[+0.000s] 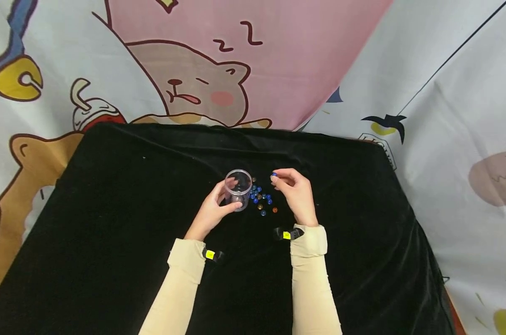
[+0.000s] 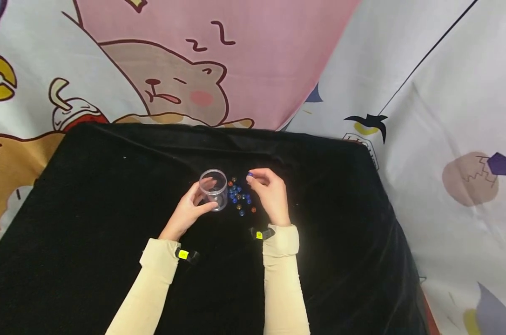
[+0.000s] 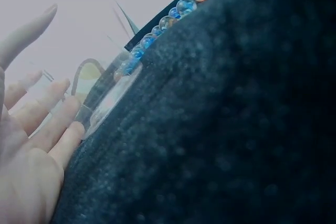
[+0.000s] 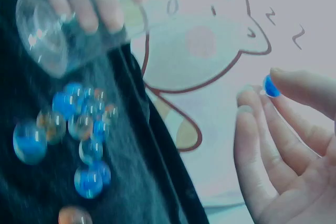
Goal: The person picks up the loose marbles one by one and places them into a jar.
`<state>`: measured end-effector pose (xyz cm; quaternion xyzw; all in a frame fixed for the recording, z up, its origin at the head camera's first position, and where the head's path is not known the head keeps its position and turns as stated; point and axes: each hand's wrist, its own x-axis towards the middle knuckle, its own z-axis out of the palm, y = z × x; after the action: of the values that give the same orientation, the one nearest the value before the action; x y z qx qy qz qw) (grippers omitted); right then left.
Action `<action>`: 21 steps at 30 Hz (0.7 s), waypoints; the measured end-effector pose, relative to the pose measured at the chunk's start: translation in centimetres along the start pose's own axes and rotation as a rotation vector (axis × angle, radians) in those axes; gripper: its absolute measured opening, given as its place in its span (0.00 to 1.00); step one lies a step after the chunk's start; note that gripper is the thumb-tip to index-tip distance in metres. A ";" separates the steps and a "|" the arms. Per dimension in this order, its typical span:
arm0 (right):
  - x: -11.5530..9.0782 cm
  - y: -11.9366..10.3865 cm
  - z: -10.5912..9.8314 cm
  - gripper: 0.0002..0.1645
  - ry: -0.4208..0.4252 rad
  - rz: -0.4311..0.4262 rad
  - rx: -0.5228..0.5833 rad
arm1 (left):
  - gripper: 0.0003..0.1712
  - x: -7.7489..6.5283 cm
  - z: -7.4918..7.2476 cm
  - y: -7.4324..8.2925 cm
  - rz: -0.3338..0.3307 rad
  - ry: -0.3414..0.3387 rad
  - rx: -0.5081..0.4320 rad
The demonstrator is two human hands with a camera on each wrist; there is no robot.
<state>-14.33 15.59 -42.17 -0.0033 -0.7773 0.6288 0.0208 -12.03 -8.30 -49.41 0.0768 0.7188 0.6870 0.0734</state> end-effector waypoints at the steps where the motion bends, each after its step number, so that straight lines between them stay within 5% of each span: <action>1: 0.0 0.0 0.2 0.20 0.005 -0.007 0.004 | 0.41 0.0 0.0 -0.1 0.002 -0.001 0.000; 21: -0.8 -0.7 4.1 0.15 0.024 -0.079 0.091 | 0.41 0.3 -0.2 -0.4 -0.003 0.011 -0.006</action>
<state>-13.69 11.41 -42.32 0.0206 -0.7472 0.6619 0.0551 -12.38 -8.46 -49.84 0.0717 0.7173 0.6894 0.0707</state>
